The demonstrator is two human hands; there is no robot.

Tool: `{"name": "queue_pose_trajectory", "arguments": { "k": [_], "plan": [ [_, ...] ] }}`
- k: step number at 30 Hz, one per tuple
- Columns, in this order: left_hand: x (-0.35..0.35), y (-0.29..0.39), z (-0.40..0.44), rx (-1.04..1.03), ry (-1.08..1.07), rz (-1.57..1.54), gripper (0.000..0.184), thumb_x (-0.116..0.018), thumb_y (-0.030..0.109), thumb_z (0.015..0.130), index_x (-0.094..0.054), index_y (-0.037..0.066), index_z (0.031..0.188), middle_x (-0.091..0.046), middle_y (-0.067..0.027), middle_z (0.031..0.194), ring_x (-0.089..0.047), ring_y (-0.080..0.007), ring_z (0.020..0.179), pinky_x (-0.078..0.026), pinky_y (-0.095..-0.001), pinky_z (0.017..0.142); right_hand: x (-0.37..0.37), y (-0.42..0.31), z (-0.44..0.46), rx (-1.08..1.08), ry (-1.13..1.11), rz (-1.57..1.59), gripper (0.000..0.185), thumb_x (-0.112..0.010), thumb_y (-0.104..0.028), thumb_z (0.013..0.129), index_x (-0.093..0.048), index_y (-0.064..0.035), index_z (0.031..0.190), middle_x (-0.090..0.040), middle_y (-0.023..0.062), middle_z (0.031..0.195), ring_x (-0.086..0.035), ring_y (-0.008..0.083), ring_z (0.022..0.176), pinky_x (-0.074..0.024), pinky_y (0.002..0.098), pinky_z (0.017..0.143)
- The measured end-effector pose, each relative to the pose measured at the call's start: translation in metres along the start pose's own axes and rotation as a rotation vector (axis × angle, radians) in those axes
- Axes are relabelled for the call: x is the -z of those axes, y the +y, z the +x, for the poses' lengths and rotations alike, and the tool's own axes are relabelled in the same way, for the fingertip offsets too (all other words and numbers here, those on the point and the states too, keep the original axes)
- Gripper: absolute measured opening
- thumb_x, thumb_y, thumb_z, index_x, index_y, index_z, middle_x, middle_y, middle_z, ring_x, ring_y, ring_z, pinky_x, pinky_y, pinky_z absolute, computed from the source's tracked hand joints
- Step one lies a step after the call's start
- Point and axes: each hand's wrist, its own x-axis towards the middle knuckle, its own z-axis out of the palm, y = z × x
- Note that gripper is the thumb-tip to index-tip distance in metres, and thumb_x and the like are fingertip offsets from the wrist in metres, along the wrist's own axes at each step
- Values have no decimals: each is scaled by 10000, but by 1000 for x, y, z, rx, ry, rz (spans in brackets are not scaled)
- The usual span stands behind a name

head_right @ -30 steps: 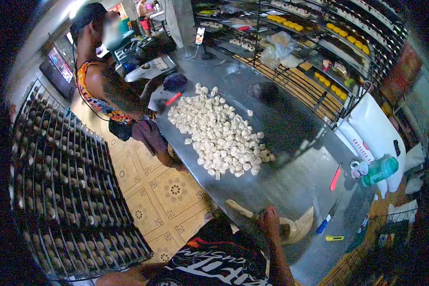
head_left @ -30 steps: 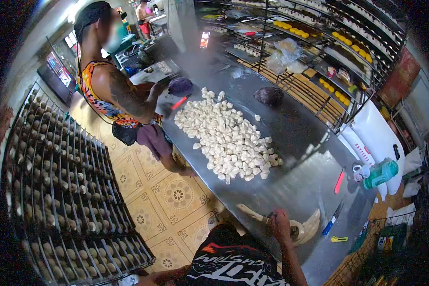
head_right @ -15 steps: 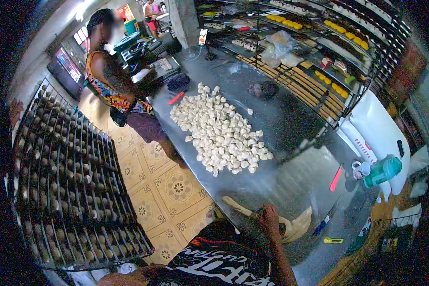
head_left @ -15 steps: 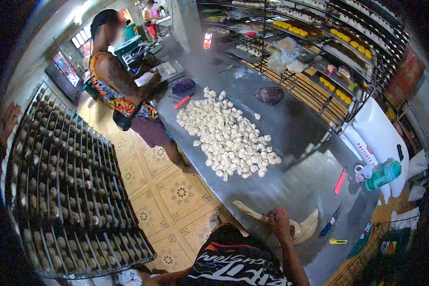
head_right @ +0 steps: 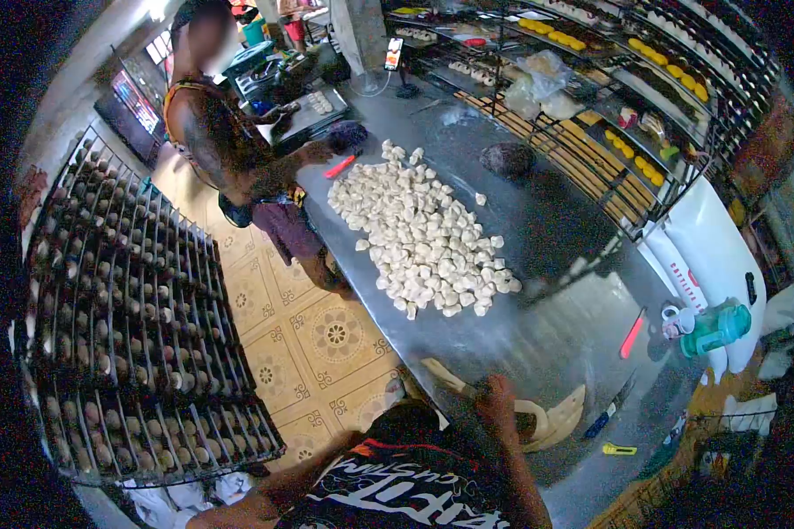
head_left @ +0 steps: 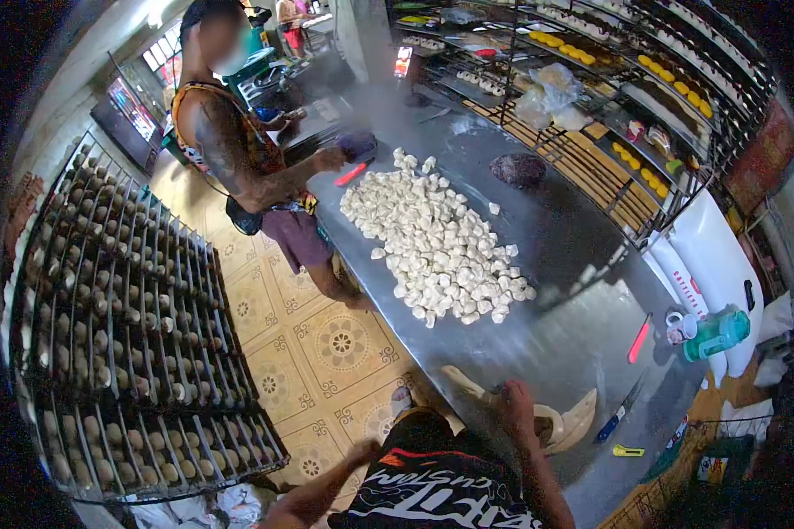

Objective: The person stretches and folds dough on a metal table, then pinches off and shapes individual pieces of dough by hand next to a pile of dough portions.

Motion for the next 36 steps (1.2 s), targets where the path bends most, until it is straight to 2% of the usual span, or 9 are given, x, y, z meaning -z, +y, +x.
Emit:
{"name": "queue_pose_trajectory", "arguments": {
  "k": [2, 4, 5, 7, 10, 21, 25, 31, 36],
  "plan": [
    [25, 2, 15, -33, 27, 76, 304, -511, 254, 900, -708, 24, 931, -713, -241, 961, -658, -440, 837, -532, -505, 720, -8, 0, 0, 12, 9, -23, 404, -625, -25, 829, -607, -7, 1232, -619, 162, 1155, -602, 338, 1001, -490, 398, 862],
    [44, 31, 68, -625, 327, 601, 263, -485, 168, 893, -712, 37, 919, -730, -177, 1027, -651, -438, 984, -530, -458, 856, -16, -3, 7, 37, 21, -43, 414, -626, -11, 814, -606, -12, 1227, -616, 159, 1148, -599, 337, 1004, -488, 398, 858],
    [59, 72, 57, -731, 497, 101, 313, -604, 231, 914, -647, 33, 1152, -668, -160, 1115, -627, -352, 1018, -490, -445, 938, -19, -6, 9, 51, 27, -50, 419, -626, -5, 807, -605, -14, 1225, -615, 157, 1145, -597, 336, 1005, -487, 399, 857],
    [105, 174, 32, -807, 342, -135, 465, -622, 211, 909, -572, 50, 1342, -613, -183, 1261, -592, -380, 1109, -470, -441, 992, -24, -18, 10, 44, 44, -31, 416, -629, -4, 803, -605, -14, 1219, -617, 156, 1130, -599, 337, 997, -488, 400, 855],
    [42, 181, 106, -1015, 243, 5, 498, -650, 208, 897, -565, 73, 1369, -536, -185, 1371, -549, -362, 1156, -475, -423, 975, -24, -37, 8, 11, 95, 31, 409, -639, -1, 793, -604, -17, 1200, -622, 152, 1086, -606, 339, 974, -490, 404, 852],
    [63, 234, 53, -700, -229, -413, 239, -585, 264, 999, -688, 52, 1040, -682, -121, 967, -635, -338, 849, -507, -396, 747, -14, -57, 10, 117, -163, -164, 400, -711, -116, 793, -599, -26, 1165, -649, 168, 995, -639, 393, 885, -498, 468, 781],
    [26, 222, 53, -544, 274, -295, 365, -516, 340, 1017, -673, 16, 963, -700, -158, 815, -638, -345, 675, -496, -443, 621, -6, -62, 8, 24, -167, -152, 333, -698, -175, 844, -609, -25, 1128, -670, 181, 946, -652, 405, 852, -488, 480, 732],
    [16, 246, 20, -590, 466, 20, 506, -459, 426, 1026, -683, 17, 831, -702, -181, 745, -619, -387, 584, -475, -474, 546, -35, -64, 15, 159, -188, 245, 462, -725, -332, 837, -605, -43, 1177, -706, 143, 974, -676, 391, 776, -497, 504, 691],
    [18, 252, 42, -651, 616, 162, 565, -424, 431, 1033, -692, 44, 721, -680, -169, 654, -586, -422, 520, -447, -505, 493, -11, -74, 18, 28, -352, -207, 436, -690, -294, 870, -578, -61, 1221, -707, 146, 947, -682, 396, 769, -497, 514, 682]
  ]
}}
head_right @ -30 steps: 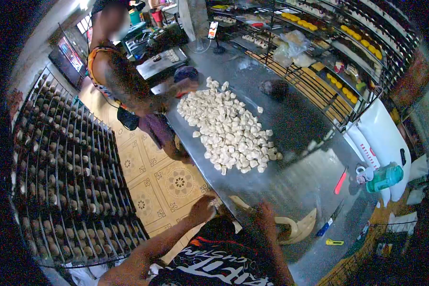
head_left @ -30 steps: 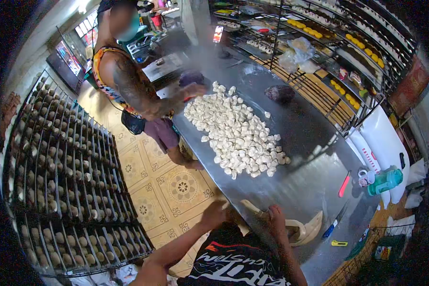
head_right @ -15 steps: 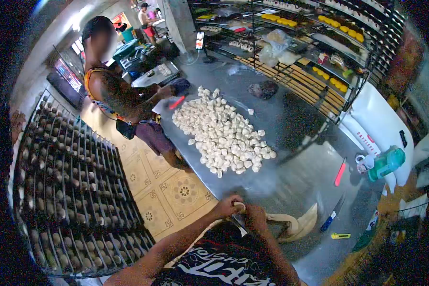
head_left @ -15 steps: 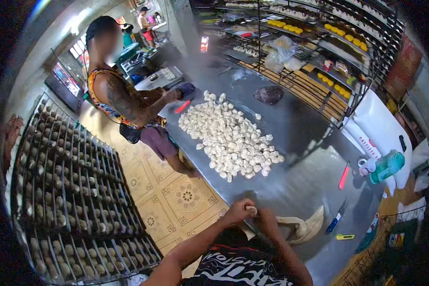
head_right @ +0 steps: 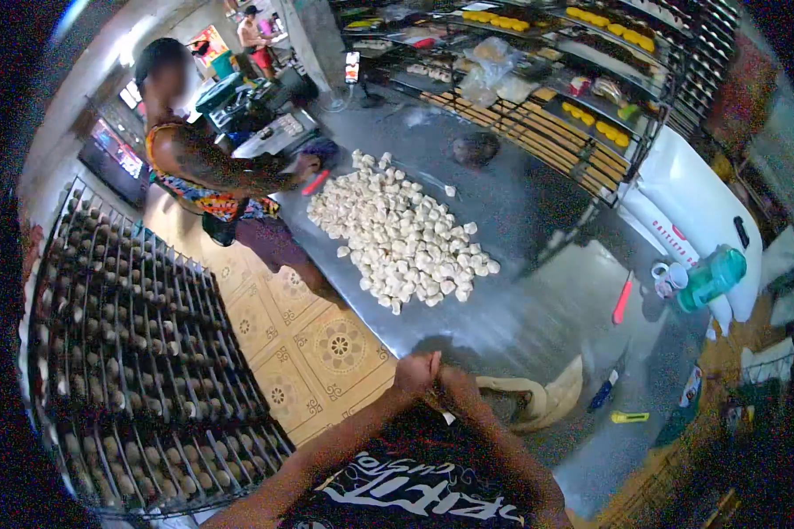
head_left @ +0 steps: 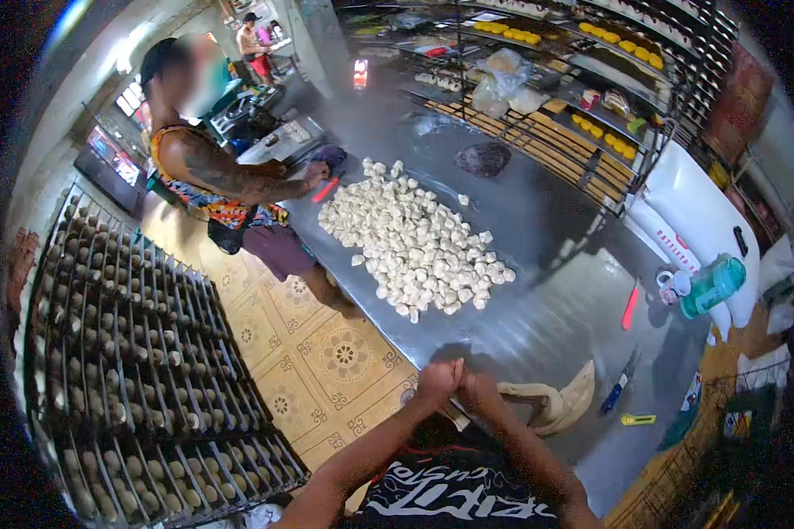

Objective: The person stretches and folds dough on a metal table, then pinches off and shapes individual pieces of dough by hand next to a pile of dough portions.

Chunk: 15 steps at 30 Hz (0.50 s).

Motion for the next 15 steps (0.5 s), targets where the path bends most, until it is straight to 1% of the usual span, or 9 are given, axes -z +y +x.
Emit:
{"name": "queue_pose_trajectory", "arguments": {
  "k": [2, 4, 6, 7, 9, 11, 12, 14, 15],
  "plan": [
    [-8, -1, 9, -10, 39, -18, 566, -424, 424, 1034, -692, 53, 700, -679, -164, 645, -582, -421, 511, -443, -509, 487, -6, 21, 3, 31, 3, 261, 366, -624, -258, 917, -565, -67, 1224, -709, 175, 947, -686, 387, 799, -497, 501, 689],
    [-5, -3, 29, 102, -41, -74, 539, -441, 414, 1028, -708, 54, 728, -671, -170, 633, -577, -426, 502, -455, -510, 490, -12, 34, 7, 77, 10, 525, 301, -558, -221, 965, -552, -73, 1227, -711, 204, 947, -690, 378, 830, -498, 489, 696],
    [2, -4, 61, 77, -53, 45, 520, -427, 406, 1044, -704, 14, 846, -685, -213, 719, -608, -399, 562, -493, -499, 561, -5, 12, 7, 48, 10, 419, 321, -568, -233, 964, -547, -83, 1246, -709, 202, 937, -689, 370, 828, -498, 488, 696],
    [10, -10, 78, 190, -116, -222, 480, -441, 397, 1046, -678, -19, 1030, -701, -262, 954, -653, -415, 761, -517, -510, 678, 7, -7, 12, 31, 12, 312, 342, -578, -246, 962, -542, -92, 1266, -706, 201, 927, -689, 362, 827, -498, 488, 696],
    [32, -3, 101, 79, 210, -292, 448, -463, 367, 1041, -605, -20, 1216, -637, -283, 1199, -632, -418, 955, -505, -517, 766, 33, -28, 19, -1, 20, 89, 385, -599, -270, 960, -532, -111, 1304, -702, 198, 907, -688, 345, 823, -497, 486, 696],
    [82, 13, 109, -310, 288, -397, 492, -539, 331, 998, -498, 17, 1376, -565, -266, 1336, -594, -428, 1072, -509, -483, 848, 45, -25, 31, -308, 124, 389, 408, -641, -295, 944, -547, -129, 1305, -686, 202, 921, -665, 343, 794, -499, 481, 699],
    [93, 14, 93, -210, 6, -412, 516, -619, 297, 943, -516, 30, 1372, -574, -248, 1328, -587, -385, 1122, -497, -443, 938, 38, -17, 30, -272, 104, 389, 408, -641, -295, 944, -547, -129, 1305, -686, 202, 921, -665, 343, 794, -499, 481, 699],
    [72, 6, 66, 37, -622, -468, 504, -666, 255, 889, -560, 23, 1323, -581, -233, 1327, -591, -349, 1141, -473, -412, 994, 15, 5, 31, -273, 67, 372, 404, -603, -264, 944, -559, -101, 1311, -709, 216, 974, -689, 395, 848, -535, 492, 721],
    [43, -7, 41, -55, -513, -754, 357, -633, 250, 896, -613, 23, 1171, -642, -191, 1134, -609, -316, 963, -487, -393, 858, 2, 14, 30, -198, 28, 364, 404, -603, -264, 944, -559, -101, 1311, -709, 216, 974, -689, 395, 848, -535, 492, 721]
  ]
}}
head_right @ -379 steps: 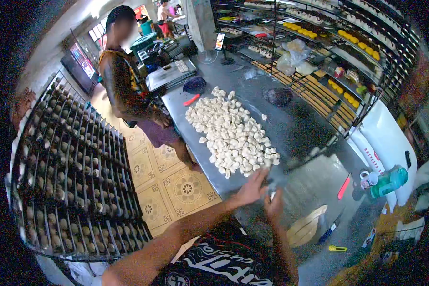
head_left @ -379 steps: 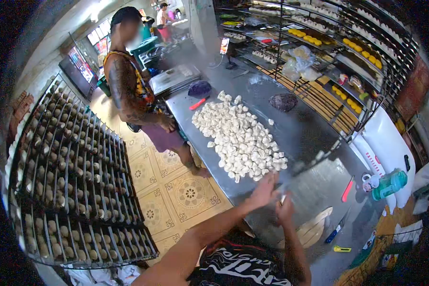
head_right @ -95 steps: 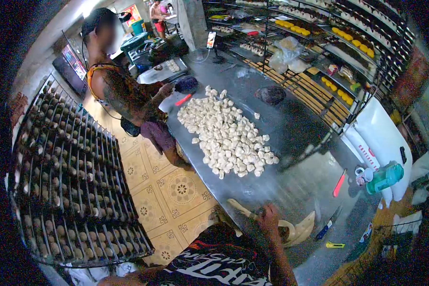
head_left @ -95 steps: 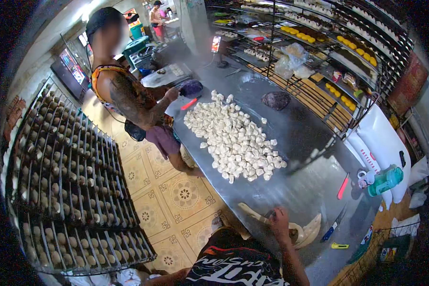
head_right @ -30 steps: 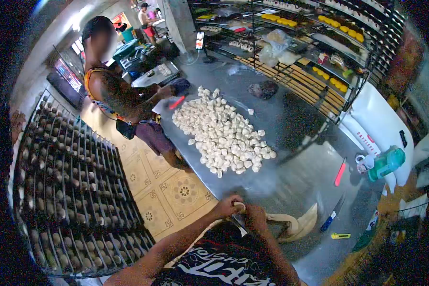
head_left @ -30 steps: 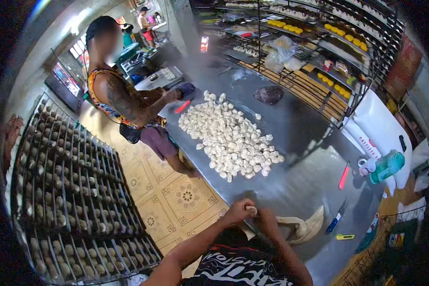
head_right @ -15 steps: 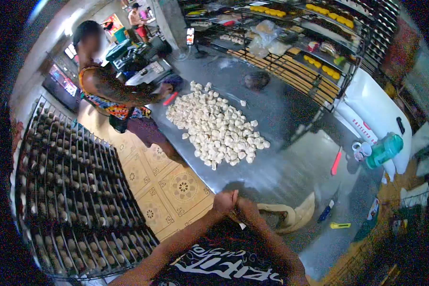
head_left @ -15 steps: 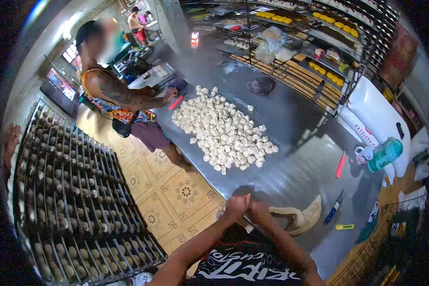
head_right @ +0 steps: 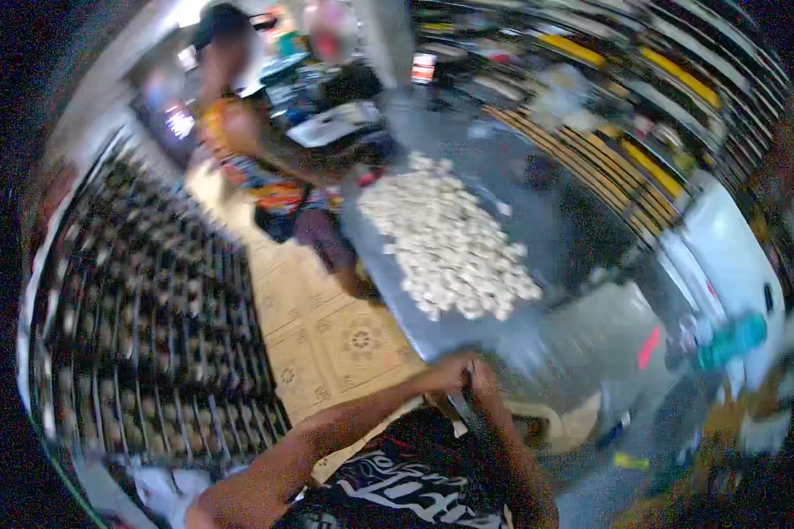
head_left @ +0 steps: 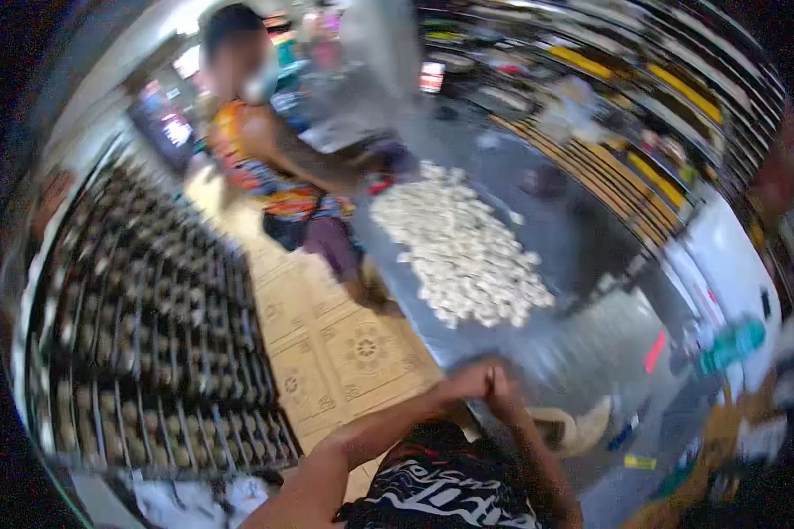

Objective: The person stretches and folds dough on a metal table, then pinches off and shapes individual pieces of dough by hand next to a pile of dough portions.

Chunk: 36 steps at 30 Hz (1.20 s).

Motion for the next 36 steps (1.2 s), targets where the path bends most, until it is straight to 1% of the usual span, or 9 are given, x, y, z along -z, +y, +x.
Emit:
{"name": "queue_pose_trajectory", "arguments": {
  "k": [5, 9, 17, 19, 21, 24, 27, 29, 36],
  "plan": [
    [-64, -94, -12, -163, 459, -235, 339, -525, 274, 971, -668, 1, 829, -684, -160, 776, -610, -331, 644, -493, -457, 614, -31, 69, 0, 521, 137, -37, 244, -689, -218, 902, -606, -42, 1050, -645, 133, 826, -551, 302, 660, -467, 437, 639],
    [-45, -22, -19, 82, 449, 495, 366, -501, 280, 983, -671, 1, 816, -673, -185, 740, -607, -371, 630, -496, -486, 614, -31, 92, 13, 379, 8, -167, 255, -679, -246, 904, -617, -37, 1036, -650, 144, 813, -565, 309, 669, -472, 440, 637],
    [-5, 6, 32, 200, 468, 487, 395, -506, 347, 1009, -675, 4, 909, -664, -179, 789, -578, -378, 642, -474, -492, 612, 5, 34, 3, 271, -45, -308, 299, -662, -279, 912, -624, -28, 1070, -661, 154, 805, -591, 325, 690, -482, 439, 644],
    [4, -8, 51, 53, 847, 296, 329, -517, 307, 1003, -650, 9, 1044, -680, -184, 979, -607, -355, 756, -482, -497, 683, 24, -5, -12, 352, 44, -249, 325, -659, -278, 918, -617, -26, 1121, -665, 152, 815, -598, 333, 701, -486, 432, 655],
    [23, -3, 52, -255, 719, 342, 431, -558, 246, 982, -492, -27, 1308, -623, -262, 1201, -624, -359, 980, -497, -481, 775, 23, 0, -7, 328, 104, -135, 333, -652, -270, 920, -610, -25, 1141, -666, 156, 812, -598, 342, 698, -486, 436, 655],
    [-7, -18, 29, -518, 493, 309, 263, -569, 219, 945, -632, 34, 1122, -659, -177, 1034, -604, -339, 852, -481, -483, 766, 0, 19, 3, 237, 253, 214, 360, -630, -247, 925, -589, -22, 1203, -667, 171, 806, -598, 368, 687, -484, 446, 652],
    [-58, -54, 4, -10, 43, 294, 264, -570, 192, 933, -643, 32, 1130, -661, -189, 1035, -618, -342, 899, -488, -462, 777, -28, 60, 2, 410, 307, -40, 367, -613, -240, 928, -584, -21, 1221, -675, 183, 821, -598, 381, 681, -491, 461, 657],
    [-82, -114, 22, -185, 477, 425, 283, -527, 241, 964, -699, 19, 997, -700, -200, 947, -641, -377, 815, -500, -467, 712, -30, 81, 3, 591, 337, -323, 376, -596, -233, 930, -578, -19, 1239, -682, 195, 835, -599, 395, 675, -497, 476, 663],
    [-54, -24, 6, 186, 409, 601, 612, -372, 418, 1033, -703, 19, 707, -683, -194, 683, -584, -407, 552, -476, -521, 554, -9, 46, -4, 209, -102, -357, 359, -584, -237, 932, -584, -31, 1226, -695, 202, 884, -592, 398, 661, -496, 512, 671]
  ]
}}
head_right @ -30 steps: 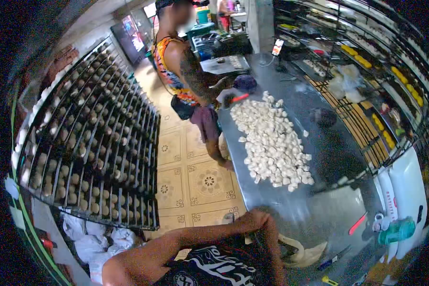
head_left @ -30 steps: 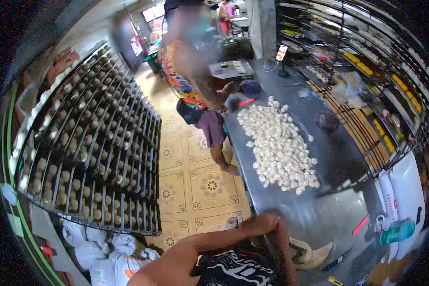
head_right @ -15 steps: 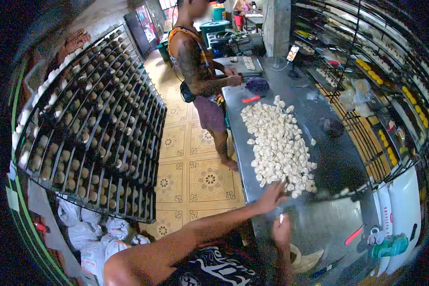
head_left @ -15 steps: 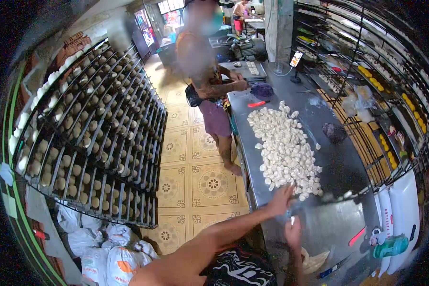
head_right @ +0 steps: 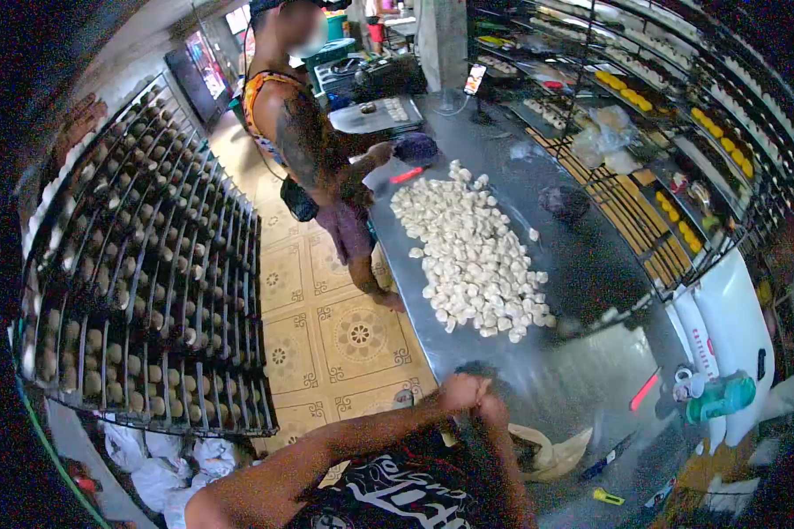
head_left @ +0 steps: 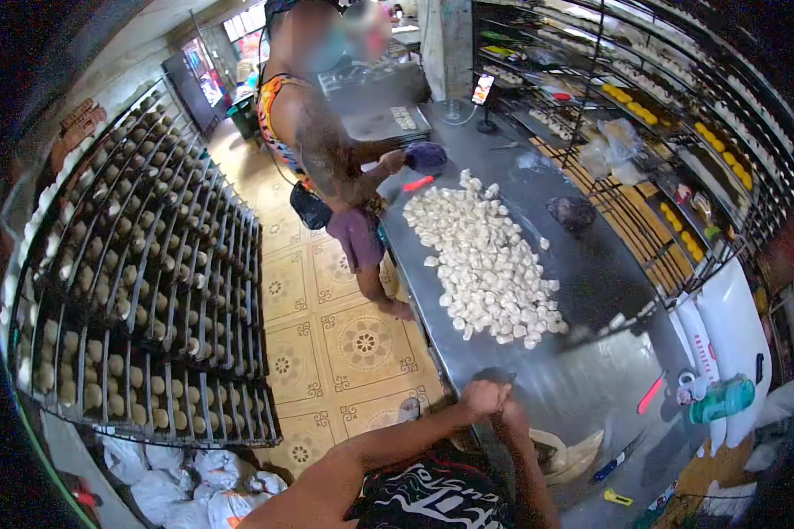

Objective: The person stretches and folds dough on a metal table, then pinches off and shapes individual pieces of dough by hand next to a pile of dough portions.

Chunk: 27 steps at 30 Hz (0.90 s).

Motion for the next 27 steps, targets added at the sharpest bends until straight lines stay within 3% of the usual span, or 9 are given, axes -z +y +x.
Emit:
{"name": "queue_pose_trajectory", "arguments": {
  "k": [3, 6, 8, 10, 11, 13, 18, 23, 27],
  "plan": [
    [21, 12, 12, 57, 106, -75, 607, -389, 429, 1033, -706, 9, 731, -675, -217, 687, -582, -394, 538, -486, -513, 555, 6, 7, 4, -77, -141, -103, 374, -591, -255, 934, -570, -46, 1244, -700, 207, 920, -603, 412, 671, -491, 520, 663],
    [8, -11, 46, -37, -53, 12, 557, -417, 448, 1028, -733, 18, 867, -716, -212, 846, -651, -375, 710, -514, -488, 625, 24, -34, -9, 40, 8, -34, 355, -591, -257, 931, -583, -53, 1221, -691, 217, 901, -608, 430, 677, -479, 528, 642],
    [27, 4, 56, -6, 365, -191, 447, -498, 373, 1027, -519, 117, 1392, -713, -174, 1110, -692, -350, 851, -537, -473, 699, 48, -56, -14, 147, 188, 19, 336, -591, -259, 928, -596, -59, 1198, -682, 226, 881, -614, 447, 682, -467, 537, 622],
    [52, 16, 62, -424, 659, -129, 447, -516, 369, 1021, -556, 60, 1342, -684, -194, 1136, -676, -365, 940, -534, -493, 766, 48, -50, -14, 123, 237, 47, 328, -591, -262, 928, -603, -60, 1186, -680, 225, 874, -617, 446, 683, -468, 534, 621],
    [65, 21, 48, -427, 655, -121, 447, -516, 369, 1021, -556, 60, 1342, -684, -194, 1136, -676, -365, 940, -534, -493, 766, 40, -47, -13, 115, 264, 75, 320, -591, -265, 928, -610, -62, 1174, -678, 224, 867, -621, 444, 684, -470, 531, 620],
    [81, 28, 16, -602, -139, -392, 418, -491, 373, 1030, -616, 11, 1198, -699, -223, 1032, -673, -408, 858, -528, -513, 734, 22, -39, -11, 97, 315, 130, 306, -591, -271, 928, -624, -65, 1151, -673, 222, 853, -627, 440, 686, -472, 525, 618],
    [-25, -10, -3, -90, -260, -125, 477, -389, 375, 1052, -688, 23, 931, -722, -162, 1015, -671, -361, 917, -519, -459, 737, -2, 3, -23, 20, 405, 202, 278, -592, -287, 928, -659, -73, 1092, -661, 218, 817, -643, 430, 692, -479, 510, 613],
    [-2, 0, -1, -170, -123, 35, 388, -442, 343, 1035, -634, 29, 911, -702, -211, 788, -621, -435, 629, -484, -506, 575, -6, 5, -13, -55, 92, -181, 319, -572, -308, 953, -633, -77, 1163, -661, 213, 802, -648, 415, 687, -479, 494, 610],
    [11, 1, 24, -35, -194, 16, 426, -396, 324, 1045, -675, 13, 962, -718, -185, 978, -663, -386, 771, -501, -507, 622, 45, -41, -24, -154, 12, 105, 346, -548, -320, 968, -617, -55, 1179, -666, 218, 802, -644, 408, 683, -481, 493, 614]
  ]
}}
